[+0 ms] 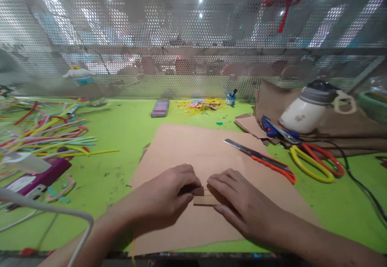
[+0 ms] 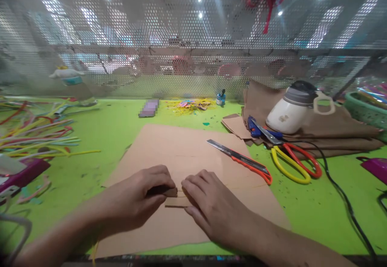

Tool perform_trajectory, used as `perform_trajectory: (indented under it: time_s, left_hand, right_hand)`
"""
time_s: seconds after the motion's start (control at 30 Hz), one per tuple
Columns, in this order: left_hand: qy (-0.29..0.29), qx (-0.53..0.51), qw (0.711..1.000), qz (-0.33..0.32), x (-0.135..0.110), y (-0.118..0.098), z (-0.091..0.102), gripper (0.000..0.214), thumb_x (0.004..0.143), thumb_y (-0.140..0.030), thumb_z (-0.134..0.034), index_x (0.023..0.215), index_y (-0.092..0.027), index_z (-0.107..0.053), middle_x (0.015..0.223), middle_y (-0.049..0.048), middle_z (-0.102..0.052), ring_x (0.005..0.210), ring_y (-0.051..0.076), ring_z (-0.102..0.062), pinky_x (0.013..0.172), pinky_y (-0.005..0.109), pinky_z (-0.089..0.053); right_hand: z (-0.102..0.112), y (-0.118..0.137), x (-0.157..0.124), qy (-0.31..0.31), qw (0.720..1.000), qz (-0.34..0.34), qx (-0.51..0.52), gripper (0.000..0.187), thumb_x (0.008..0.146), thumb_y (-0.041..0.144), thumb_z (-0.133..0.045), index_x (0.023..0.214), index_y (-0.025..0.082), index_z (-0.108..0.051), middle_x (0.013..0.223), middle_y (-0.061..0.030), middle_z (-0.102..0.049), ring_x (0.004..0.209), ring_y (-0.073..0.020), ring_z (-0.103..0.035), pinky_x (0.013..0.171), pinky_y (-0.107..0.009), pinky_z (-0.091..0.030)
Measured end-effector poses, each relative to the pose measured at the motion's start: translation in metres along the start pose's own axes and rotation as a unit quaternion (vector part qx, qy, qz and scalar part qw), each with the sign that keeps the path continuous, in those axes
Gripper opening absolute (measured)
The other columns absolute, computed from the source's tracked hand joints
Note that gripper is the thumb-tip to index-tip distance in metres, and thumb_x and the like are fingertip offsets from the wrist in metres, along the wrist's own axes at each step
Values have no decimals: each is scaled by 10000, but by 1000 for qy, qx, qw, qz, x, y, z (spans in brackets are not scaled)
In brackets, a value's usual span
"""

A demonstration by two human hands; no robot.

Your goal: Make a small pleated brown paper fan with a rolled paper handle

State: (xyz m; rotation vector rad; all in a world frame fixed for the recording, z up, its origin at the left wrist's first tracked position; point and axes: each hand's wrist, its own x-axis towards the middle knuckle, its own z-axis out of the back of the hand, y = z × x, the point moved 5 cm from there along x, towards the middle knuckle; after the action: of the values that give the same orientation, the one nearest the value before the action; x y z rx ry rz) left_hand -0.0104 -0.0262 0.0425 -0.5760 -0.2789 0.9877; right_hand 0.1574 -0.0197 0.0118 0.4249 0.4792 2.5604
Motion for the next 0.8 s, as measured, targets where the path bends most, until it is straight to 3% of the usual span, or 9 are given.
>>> perform_trajectory:
  time_s: [0.3, 0.53, 0.8]
  left_hand:
    - [-7, 37, 999, -17, -4, 5, -3, 191, 925, -121, -485, 945, -234, -637, 929, 0, -586, 877, 149, -552, 783, 278, -421]
    - [-14, 30, 999, 3, -5, 8, -3, 141, 936, -160, -484, 893, -216, -605, 914, 7, -587, 844, 154, -544, 751, 281, -419]
    - [-1, 3, 1000, 20, -6, 6, -2, 145, 913, -144, -497, 905, -234, -610, 950, -7, -581, 879, 149, -546, 788, 273, -422]
  right_hand:
    - [4, 9, 3, -7, 999, 33, -27, 278, 1001, 170, -426, 1254, 167, -542, 1146, -136, -597, 996, -266, -462, 836, -452, -461]
    - [-2, 8, 2, 21, 999, 20, -39, 393, 1015, 180, -401, 1399, 250, -442, 1118, -101, -572, 963, -259, -435, 818, -442, -429]
    - [-5, 8, 4, 23, 999, 10, -42, 384, 1014, 188, -410, 1382, 281, -464, 1111, -85, -568, 963, -256, -434, 825, -430, -413]
